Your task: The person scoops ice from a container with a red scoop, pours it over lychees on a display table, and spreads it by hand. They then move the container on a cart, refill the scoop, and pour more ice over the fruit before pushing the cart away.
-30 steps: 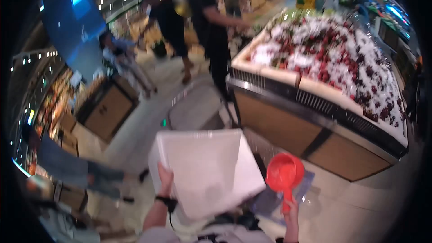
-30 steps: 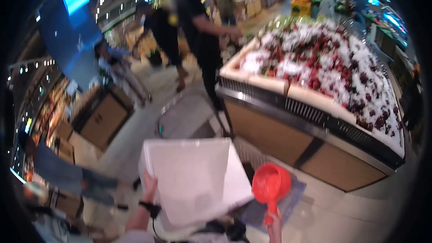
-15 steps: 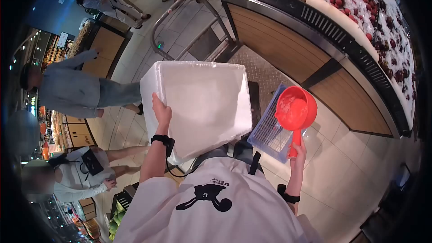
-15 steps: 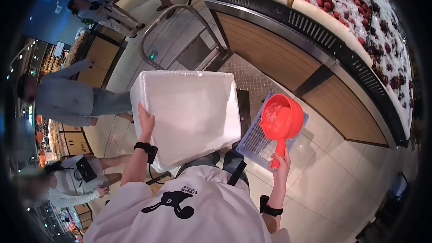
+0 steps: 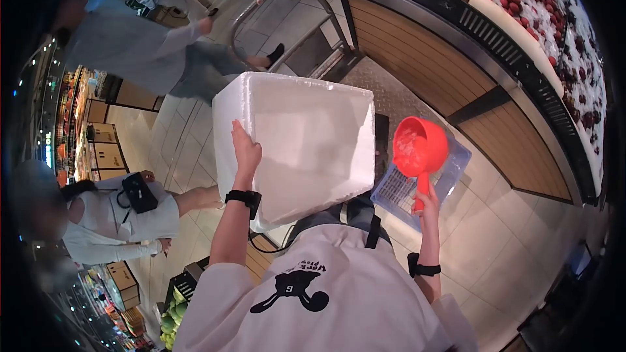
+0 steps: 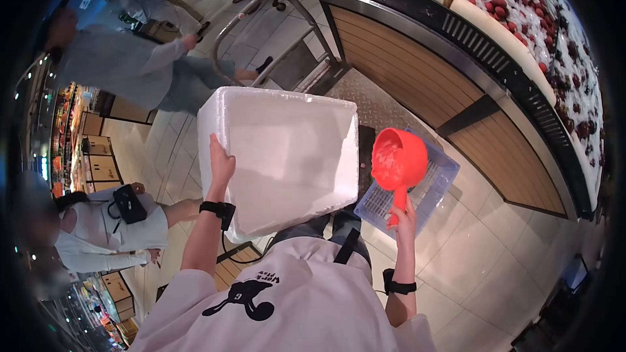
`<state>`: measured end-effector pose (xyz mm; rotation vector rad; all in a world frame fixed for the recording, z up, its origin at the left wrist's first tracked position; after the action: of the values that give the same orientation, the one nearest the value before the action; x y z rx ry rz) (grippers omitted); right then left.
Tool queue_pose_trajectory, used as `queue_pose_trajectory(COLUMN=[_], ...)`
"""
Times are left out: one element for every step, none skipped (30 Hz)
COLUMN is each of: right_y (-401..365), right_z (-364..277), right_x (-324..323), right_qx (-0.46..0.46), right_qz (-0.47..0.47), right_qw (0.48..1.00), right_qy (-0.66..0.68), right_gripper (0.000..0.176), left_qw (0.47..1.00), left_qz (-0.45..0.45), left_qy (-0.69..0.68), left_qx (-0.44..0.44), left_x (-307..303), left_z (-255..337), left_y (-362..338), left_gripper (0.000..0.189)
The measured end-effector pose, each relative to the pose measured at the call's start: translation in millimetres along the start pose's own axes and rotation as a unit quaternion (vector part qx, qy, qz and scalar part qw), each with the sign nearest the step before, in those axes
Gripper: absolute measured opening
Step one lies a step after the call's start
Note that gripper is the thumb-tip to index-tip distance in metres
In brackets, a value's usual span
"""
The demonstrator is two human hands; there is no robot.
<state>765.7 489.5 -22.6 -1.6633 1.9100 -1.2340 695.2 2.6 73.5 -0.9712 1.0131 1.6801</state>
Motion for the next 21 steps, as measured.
queue_pose_trajectory(right_y=[7,15,25,35,48,60,73,84,96,109,135,168,191,205,218,232,249,265,282,296,310], right_z=[-1,-2,1,3,6,10,14,16,22,28,43,61,67,64,66,69,75,82,87,97,104], right_x=[9,18,26,37,47,60,72,83,99,113,121,128,138,153,171,188,202,216,231,245,259], right_qx=[0.004,0.002,0.007,0.012,0.012,0.018,0.024,0.027,0.042,0.057,0.06,-0.018,-0.097,-0.094,-0.085,-0.076,-0.068,-0.08,-0.094,-0.087,-0.117], right_qz=[-0.002,-0.004,-0.003,-0.002,-0.003,-0.026,-0.049,-0.047,-0.067,-0.087,-0.084,-0.086,-0.089,-0.089,-0.072,-0.057,-0.064,-0.047,-0.03,-0.038,-0.027], right_qw=[0.999,0.999,0.996,0.993,0.993,0.984,0.971,0.971,0.951,0.926,0.927,0.889,0.836,0.835,0.793,0.745,0.745,0.715,0.684,0.688,0.678], right_qy=[-0.047,-0.048,-0.083,-0.118,-0.118,-0.176,-0.234,-0.235,-0.3,-0.363,-0.361,-0.449,-0.533,-0.534,-0.599,-0.66,-0.661,-0.693,-0.723,-0.719,-0.725], right_gripper=[0.063,0.063,0.065,0.066,0.066,0.069,0.071,0.071,0.074,0.077,0.077,0.079,0.08,0.08,0.079,0.078,0.078,0.077,0.077,0.077,0.076], left_qw=[1.0,0.999,0.999,1.0,1.0,1.0,0.999,0.999,0.998,0.999,0.999,0.999,0.998,0.996,0.996,0.996,0.995,0.995,0.993,0.99,0.99], left_qz=[-0.002,-0.005,-0.002,-0.007,-0.014,-0.015,-0.027,-0.038,-0.041,-0.02,0.0,-0.005,-0.008,-0.009,-0.016,-0.026,-0.037,-0.044,-0.054,-0.066,-0.074], left_qy=[-0.002,-0.005,-0.005,-0.009,-0.013,-0.013,-0.025,-0.037,-0.038,-0.031,-0.023,-0.024,-0.057,-0.088,-0.087,-0.088,-0.088,-0.082,-0.101,-0.118,-0.112], left_qx=[-0.017,-0.033,-0.034,-0.028,-0.022,-0.024,-0.015,-0.005,-0.005,0.012,0.029,0.029,0.016,0.0,-0.006,-0.012,-0.019,-0.023,-0.034,-0.046,-0.046], left_x=[-1,-2,-4,-5,-7,-14,-20,-21,-17,-16,-14,-13,-13,-12,-12,-10,-9,-8,-6,-6,-7], left_z=[-6,-10,-12,-15,-15,-11,-6,-2,-4,-3,-4,-6,-7,-10,-13,-16,-18,-19,-20,-23,-25], left_y=[1,3,3,4,5,7,10,12,13,12,11,10,9,10,8,8,7,8,10,9,10], left_gripper=[0.074,0.074,0.074,0.076,0.078,0.078,0.079,0.081,0.081,0.082,0.082,0.082,0.083,0.083,0.083,0.084,0.085,0.085,0.086,0.087,0.087])
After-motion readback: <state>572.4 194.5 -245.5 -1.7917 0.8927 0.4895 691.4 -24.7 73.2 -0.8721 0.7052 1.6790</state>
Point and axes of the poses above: each hand's wrist, its own y-axis towards the middle knuckle, its own x-axis out of the palm, z = x × y, the point moved 5 cm from there along y, towards the middle knuckle, and after that the axes turned 10 degrees about x, right-handed, at the moved point
